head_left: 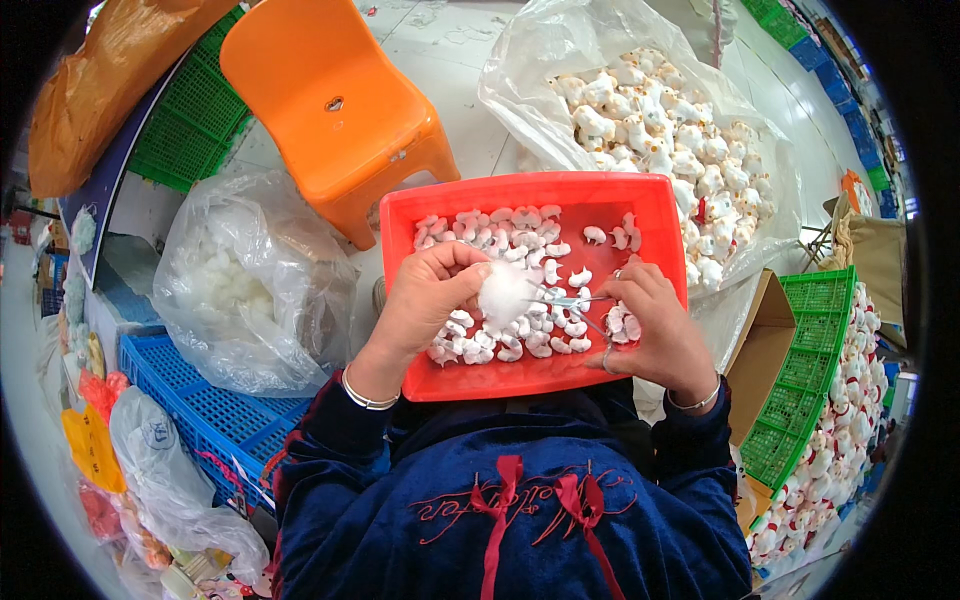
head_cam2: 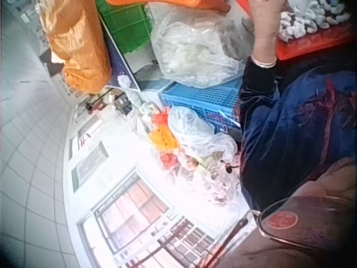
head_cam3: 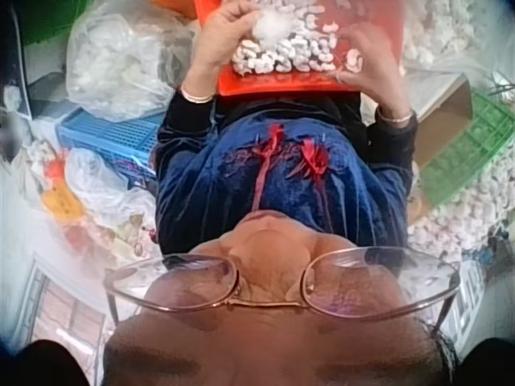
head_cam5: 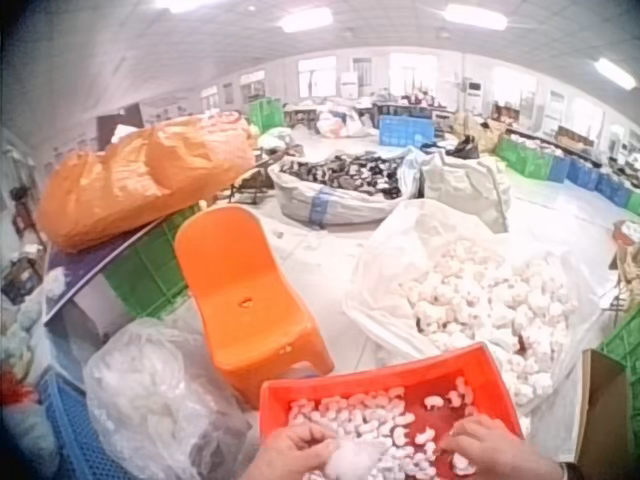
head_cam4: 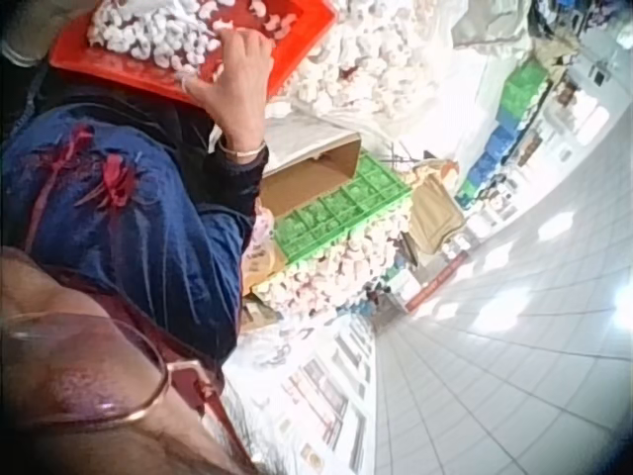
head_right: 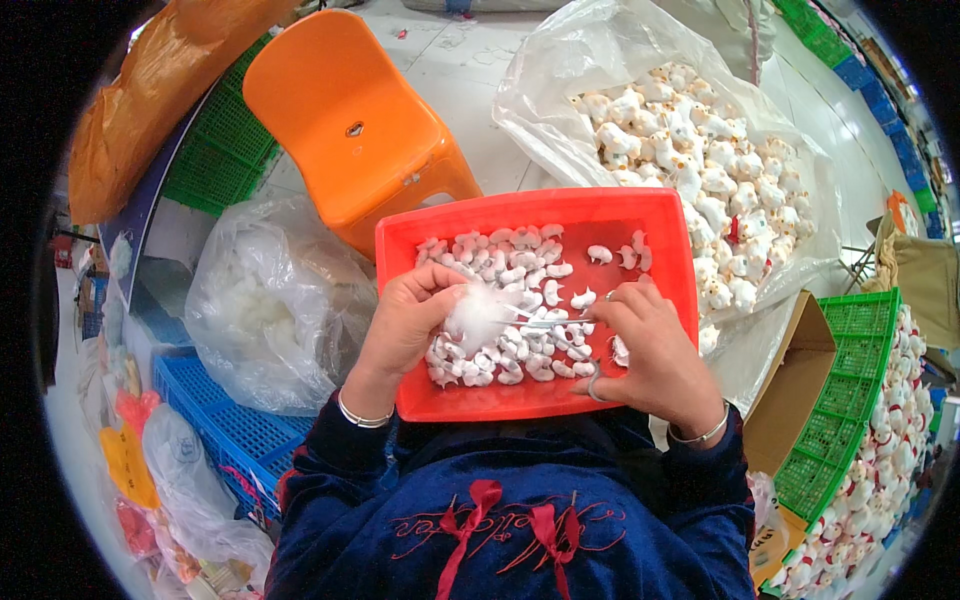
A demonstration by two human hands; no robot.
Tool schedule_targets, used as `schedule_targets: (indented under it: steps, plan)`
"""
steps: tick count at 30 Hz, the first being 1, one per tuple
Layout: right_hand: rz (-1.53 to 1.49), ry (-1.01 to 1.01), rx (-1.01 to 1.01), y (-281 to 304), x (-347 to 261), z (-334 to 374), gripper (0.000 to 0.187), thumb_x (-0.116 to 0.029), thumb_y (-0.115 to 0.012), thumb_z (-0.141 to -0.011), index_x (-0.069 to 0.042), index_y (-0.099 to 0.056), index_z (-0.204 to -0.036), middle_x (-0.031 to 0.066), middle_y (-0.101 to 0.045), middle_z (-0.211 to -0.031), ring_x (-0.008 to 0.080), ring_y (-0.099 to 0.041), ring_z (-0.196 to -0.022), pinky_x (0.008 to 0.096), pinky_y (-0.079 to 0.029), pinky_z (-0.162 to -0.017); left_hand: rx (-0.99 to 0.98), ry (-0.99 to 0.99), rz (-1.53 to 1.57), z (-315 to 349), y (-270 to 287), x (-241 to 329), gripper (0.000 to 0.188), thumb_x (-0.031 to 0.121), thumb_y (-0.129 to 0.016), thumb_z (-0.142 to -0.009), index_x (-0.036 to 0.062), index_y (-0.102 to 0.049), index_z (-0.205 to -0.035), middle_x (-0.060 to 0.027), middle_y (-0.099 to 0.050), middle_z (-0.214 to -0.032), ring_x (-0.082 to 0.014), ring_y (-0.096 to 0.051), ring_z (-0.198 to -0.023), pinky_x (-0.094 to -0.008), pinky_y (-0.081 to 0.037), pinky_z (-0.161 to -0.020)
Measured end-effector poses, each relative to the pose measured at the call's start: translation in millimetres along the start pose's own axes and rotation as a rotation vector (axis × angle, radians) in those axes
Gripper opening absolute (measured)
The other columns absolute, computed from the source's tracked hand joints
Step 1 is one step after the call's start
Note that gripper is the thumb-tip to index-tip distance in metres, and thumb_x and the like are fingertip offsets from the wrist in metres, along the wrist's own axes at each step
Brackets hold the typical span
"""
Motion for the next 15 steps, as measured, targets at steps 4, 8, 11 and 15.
schedule_targets:
  steps: [4,8,11,15]
  plan:
    - [0.106,-0.001,-0.037,-9.1,-3.0,-6.1,0.045,-0.021,-0.086,-0.067,-0.008,-0.071,-0.107,0.0079,-0.064,-0.102,0.0292,-0.059,-0.105,0.0434,-0.045,-0.091,-0.052,0.017,-0.070,5.2,-10.4,2.9,0.015,0.005,-0.067,-0.097,-0.0033,-0.070,-0.109,-0.0049,-0.072,-0.092,-0.0070,-0.065,-0.069,-0.0206,-0.054,-0.063]
    - [0.120,-0.019,-0.154,-13.6,-0.2,-4.2,0.037,-0.021,-0.084,-0.069,-0.010,-0.073,-0.102,0.0054,-0.066,-0.093,0.0261,-0.061,-0.093,0.0416,-0.043,-0.083,-0.064,0.055,-0.088,8.8,-15.6,5.6,0.016,0.010,-0.071,-0.097,-0.0026,-0.072,-0.107,-0.0030,-0.071,-0.086,-0.0062,-0.064,-0.068,-0.0219,-0.052,-0.062]
    - [0.106,0.020,-0.197,-15.8,-4.2,-6.5,0.033,-0.021,-0.083,-0.071,-0.011,-0.074,-0.100,0.0053,-0.066,-0.089,0.0260,-0.062,-0.088,0.0419,-0.043,-0.080,-0.080,0.057,-0.156,10.1,-22.2,5.3,0.015,0.010,-0.071,-0.097,-0.0026,-0.073,-0.104,-0.0029,-0.071,-0.083,-0.0061,-0.064,-0.067,-0.0219,-0.052,-0.061]
    - [0.055,0.032,-0.234,-25.8,-5.0,-6.1,0.036,-0.021,-0.082,-0.072,-0.010,-0.073,-0.105,0.0076,-0.066,-0.090,0.0285,-0.063,-0.093,0.0425,-0.044,-0.084,-0.134,0.056,-0.237,10.3,-29.0,7.6,0.014,0.010,-0.071,-0.096,-0.0026,-0.072,-0.101,-0.0033,-0.071,-0.082,-0.0058,-0.064,-0.067,-0.0215,-0.052,-0.059]
Point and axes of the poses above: each hand's wrist, its own z-axis away from the middle knuckle, its own y-axis out of the back of the hand, x = y × z, the point moved 10 cm from there along -z, towards the middle knuckle
